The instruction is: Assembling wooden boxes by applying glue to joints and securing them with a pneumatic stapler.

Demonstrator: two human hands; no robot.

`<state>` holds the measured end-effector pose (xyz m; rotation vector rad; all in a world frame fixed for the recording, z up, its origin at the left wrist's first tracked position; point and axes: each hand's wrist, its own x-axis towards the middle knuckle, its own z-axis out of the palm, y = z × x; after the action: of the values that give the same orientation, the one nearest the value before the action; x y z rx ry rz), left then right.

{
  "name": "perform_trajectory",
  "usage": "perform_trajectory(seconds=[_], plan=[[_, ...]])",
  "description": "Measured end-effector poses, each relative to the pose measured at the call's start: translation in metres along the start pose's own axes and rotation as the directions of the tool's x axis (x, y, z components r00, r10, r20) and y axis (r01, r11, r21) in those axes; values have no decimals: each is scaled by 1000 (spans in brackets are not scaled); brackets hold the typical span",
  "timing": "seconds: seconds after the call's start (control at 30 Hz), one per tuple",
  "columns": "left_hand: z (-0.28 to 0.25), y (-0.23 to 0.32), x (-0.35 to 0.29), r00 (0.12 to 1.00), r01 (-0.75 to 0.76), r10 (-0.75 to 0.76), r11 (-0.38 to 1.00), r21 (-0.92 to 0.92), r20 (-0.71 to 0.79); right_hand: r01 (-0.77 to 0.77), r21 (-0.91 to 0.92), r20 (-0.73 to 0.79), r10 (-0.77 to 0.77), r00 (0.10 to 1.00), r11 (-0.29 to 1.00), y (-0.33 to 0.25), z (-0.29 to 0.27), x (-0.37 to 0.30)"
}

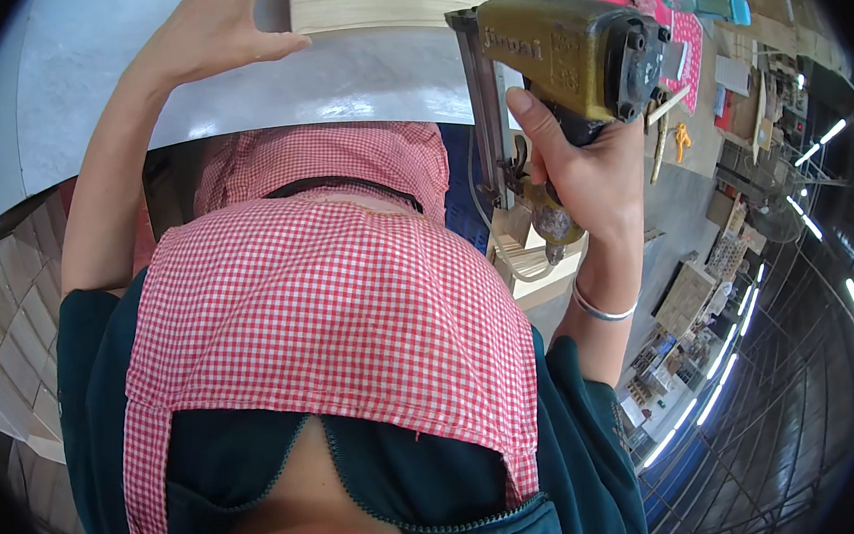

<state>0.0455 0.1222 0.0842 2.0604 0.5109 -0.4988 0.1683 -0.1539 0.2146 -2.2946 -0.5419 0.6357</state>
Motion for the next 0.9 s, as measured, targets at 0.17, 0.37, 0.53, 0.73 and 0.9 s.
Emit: perform_trajectory(seconds=[0.17,0.37,0.53,0.73,0.9], plan=[[5,7,11,1000,9,-10,986,-168,-8,27,-11,103,-26,994,1000,-5,-4,1],[11,30,25,992,-28,73,925,-379,105,89,26,180,-93,979,996,-17,-4,5],[11,39,25,993,-68,96,931,-359,62,68,-16,168,-64,984,998,-22,-6,6],[11,43,28,991,-115,131,936,-332,24,32,27,171,-36,985,999,-24,-6,8],[9,49,34,988,-150,157,941,-303,-2,1,65,149,-10,989,998,-23,-4,7]])
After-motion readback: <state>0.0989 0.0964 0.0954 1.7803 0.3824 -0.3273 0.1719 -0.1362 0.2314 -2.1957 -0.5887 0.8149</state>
